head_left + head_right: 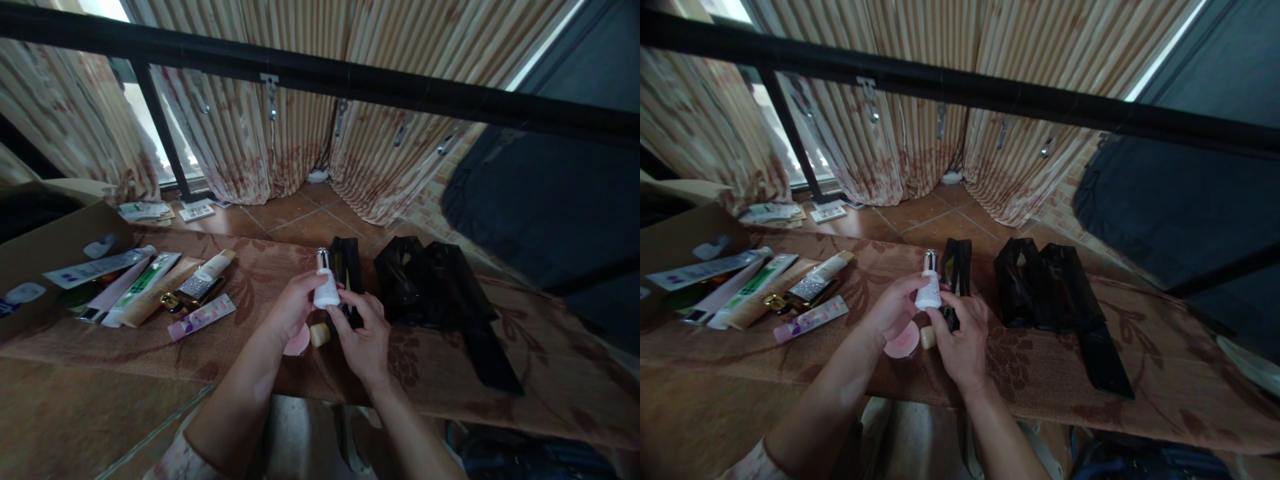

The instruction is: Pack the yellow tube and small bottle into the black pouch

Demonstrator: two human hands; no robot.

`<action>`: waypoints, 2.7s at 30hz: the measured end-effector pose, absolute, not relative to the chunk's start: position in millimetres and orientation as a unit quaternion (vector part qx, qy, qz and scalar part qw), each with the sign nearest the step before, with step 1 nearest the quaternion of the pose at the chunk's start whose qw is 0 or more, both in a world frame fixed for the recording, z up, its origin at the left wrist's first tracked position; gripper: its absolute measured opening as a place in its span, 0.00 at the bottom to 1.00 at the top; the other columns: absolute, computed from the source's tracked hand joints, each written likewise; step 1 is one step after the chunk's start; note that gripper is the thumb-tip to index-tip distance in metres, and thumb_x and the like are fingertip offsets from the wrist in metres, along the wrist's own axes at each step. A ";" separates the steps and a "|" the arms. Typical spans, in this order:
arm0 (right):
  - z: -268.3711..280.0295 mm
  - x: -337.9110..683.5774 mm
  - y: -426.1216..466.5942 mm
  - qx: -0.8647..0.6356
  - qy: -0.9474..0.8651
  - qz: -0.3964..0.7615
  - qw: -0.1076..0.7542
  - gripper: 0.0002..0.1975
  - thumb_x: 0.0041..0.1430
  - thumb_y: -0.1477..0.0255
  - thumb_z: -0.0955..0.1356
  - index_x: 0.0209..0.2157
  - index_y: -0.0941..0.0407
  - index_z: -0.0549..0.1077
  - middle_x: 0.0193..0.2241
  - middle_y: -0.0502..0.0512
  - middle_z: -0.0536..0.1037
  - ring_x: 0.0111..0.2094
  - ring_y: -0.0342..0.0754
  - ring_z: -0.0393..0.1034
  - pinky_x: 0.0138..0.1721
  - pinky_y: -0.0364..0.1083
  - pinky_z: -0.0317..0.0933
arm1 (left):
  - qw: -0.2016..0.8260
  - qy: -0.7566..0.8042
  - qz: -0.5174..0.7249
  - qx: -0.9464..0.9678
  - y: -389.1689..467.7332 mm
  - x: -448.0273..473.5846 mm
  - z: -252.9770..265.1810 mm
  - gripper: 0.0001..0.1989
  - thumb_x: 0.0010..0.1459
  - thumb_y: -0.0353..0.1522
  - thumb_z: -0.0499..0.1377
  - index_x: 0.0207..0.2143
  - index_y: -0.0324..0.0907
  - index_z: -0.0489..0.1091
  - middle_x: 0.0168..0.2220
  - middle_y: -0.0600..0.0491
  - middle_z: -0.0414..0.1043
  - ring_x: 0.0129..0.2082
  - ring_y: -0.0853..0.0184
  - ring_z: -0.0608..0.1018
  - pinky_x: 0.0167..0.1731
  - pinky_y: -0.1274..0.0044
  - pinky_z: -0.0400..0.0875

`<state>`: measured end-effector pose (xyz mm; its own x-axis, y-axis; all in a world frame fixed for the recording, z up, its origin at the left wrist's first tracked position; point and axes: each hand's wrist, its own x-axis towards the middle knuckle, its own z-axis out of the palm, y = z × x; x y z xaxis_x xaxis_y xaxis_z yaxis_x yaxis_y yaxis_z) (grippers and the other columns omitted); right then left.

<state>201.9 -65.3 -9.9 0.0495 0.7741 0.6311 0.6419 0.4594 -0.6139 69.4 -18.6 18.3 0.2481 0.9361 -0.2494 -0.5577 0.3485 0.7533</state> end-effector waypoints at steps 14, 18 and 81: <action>-12.9 202.7 -63.3 -0.543 -0.649 0.103 0.523 0.10 0.59 0.64 0.70 0.42 0.51 0.77 0.36 0.53 0.80 0.38 0.50 0.71 0.44 0.51 0.63 | 0.756 0.324 0.494 0.282 -22.6 66.8 22.2 0.14 0.46 0.31 0.65 0.38 0.38 0.74 0.35 0.49 0.77 0.32 0.65 0.78 0.32 0.76 0.73; -13.1 203.2 -63.1 -0.546 -0.648 0.109 0.520 0.10 0.60 0.64 0.69 0.42 0.52 0.77 0.35 0.53 0.80 0.38 0.49 0.71 0.43 0.50 0.63 | 0.739 0.353 0.506 0.270 -18.6 67.1 15.5 0.13 0.46 0.33 0.66 0.36 0.36 0.75 0.30 0.50 0.76 0.28 0.69 0.76 0.28 0.79 0.71; -21.5 211.8 -51.9 -0.563 -0.557 0.106 0.601 0.09 0.60 0.72 0.65 0.37 0.54 0.78 0.46 0.57 0.74 0.50 0.50 0.69 0.54 0.53 0.61 | 0.641 0.433 0.543 0.326 -20.0 77.2 6.3 0.11 0.36 0.27 0.58 0.28 0.40 0.74 0.27 0.56 0.75 0.27 0.70 0.72 0.29 0.79 0.63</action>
